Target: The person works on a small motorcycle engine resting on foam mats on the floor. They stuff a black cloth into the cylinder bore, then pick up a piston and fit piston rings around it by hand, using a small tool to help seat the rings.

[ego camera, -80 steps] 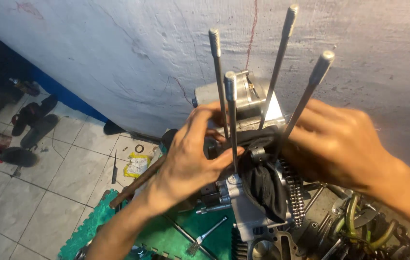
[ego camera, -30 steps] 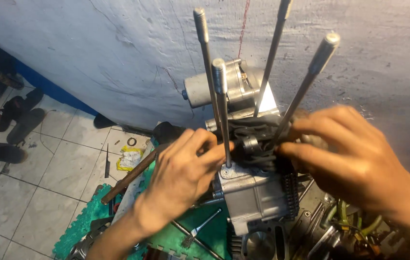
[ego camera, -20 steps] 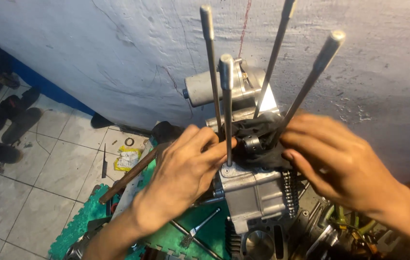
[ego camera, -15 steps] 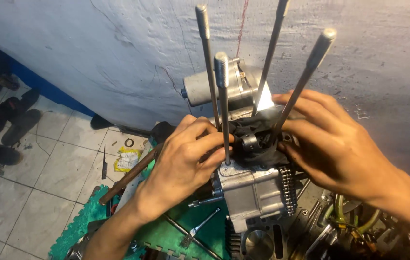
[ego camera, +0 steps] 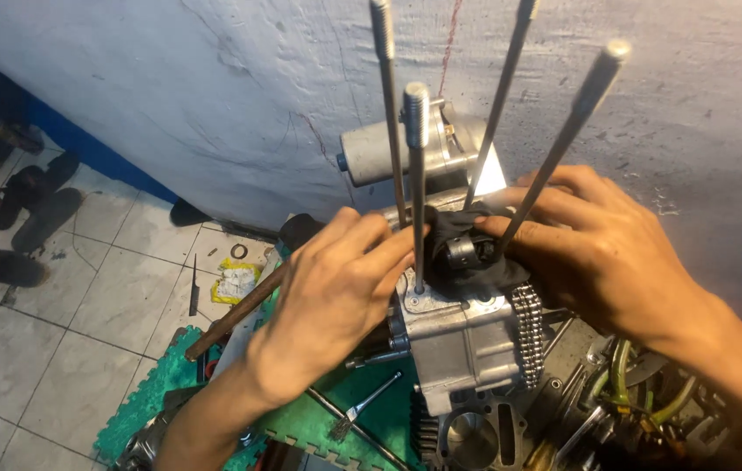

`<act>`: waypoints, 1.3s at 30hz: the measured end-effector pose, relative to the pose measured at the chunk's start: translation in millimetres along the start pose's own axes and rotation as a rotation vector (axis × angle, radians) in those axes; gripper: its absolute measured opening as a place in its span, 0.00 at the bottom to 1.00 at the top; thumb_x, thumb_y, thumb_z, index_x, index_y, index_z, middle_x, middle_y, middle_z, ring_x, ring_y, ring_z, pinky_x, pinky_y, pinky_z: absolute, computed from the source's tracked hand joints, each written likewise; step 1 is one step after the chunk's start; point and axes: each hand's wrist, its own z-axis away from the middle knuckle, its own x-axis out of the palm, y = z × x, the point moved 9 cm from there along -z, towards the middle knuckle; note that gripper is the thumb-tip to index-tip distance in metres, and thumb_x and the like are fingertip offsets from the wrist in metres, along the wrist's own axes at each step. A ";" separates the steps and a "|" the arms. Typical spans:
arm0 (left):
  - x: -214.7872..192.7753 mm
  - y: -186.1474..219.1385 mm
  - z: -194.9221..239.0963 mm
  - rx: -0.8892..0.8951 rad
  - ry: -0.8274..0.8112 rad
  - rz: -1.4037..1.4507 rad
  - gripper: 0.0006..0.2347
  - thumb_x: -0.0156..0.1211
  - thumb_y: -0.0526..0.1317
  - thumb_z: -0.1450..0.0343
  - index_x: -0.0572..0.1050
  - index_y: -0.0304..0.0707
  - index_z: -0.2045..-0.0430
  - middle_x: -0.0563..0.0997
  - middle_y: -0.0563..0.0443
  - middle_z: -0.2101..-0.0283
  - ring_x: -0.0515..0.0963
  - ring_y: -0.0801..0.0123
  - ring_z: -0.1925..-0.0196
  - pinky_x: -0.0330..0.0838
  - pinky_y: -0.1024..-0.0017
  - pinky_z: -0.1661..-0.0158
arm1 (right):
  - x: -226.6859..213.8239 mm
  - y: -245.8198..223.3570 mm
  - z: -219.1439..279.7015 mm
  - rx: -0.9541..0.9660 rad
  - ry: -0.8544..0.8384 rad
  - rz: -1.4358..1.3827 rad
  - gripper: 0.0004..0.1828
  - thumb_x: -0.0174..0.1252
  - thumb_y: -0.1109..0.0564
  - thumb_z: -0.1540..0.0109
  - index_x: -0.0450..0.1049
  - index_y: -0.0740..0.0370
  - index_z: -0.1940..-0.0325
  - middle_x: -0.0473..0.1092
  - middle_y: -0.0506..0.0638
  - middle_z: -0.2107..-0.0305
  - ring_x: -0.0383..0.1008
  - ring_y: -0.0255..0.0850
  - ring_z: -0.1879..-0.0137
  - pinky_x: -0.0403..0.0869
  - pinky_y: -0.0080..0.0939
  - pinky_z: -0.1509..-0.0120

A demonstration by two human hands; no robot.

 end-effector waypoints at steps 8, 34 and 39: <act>-33.1 -6.1 -0.8 -0.054 0.084 -0.072 0.03 0.63 0.34 0.26 0.78 0.35 0.61 0.79 0.49 0.63 0.81 0.60 0.64 0.76 0.65 0.65 | -13.7 -5.1 22.5 -0.007 0.064 0.114 0.21 0.69 0.54 0.46 0.79 0.54 0.48 0.77 0.53 0.51 0.75 0.49 0.44 0.76 0.50 0.45; -26.1 -6.6 7.4 -0.145 0.062 -0.066 0.06 0.62 0.33 0.27 0.74 0.30 0.60 0.81 0.42 0.66 0.81 0.50 0.65 0.74 0.58 0.67 | -23.8 -39.9 33.6 -0.190 0.219 0.115 0.18 0.70 0.49 0.39 0.79 0.62 0.53 0.74 0.50 0.65 0.74 0.46 0.61 0.74 0.51 0.54; -24.6 37.5 13.8 0.170 0.192 -0.099 0.09 0.66 0.29 0.33 0.76 0.27 0.62 0.79 0.41 0.56 0.81 0.52 0.54 0.78 0.61 0.55 | -22.5 12.5 1.2 0.087 0.104 -0.227 0.12 0.61 0.59 0.42 0.77 0.61 0.55 0.75 0.56 0.55 0.76 0.47 0.52 0.78 0.44 0.53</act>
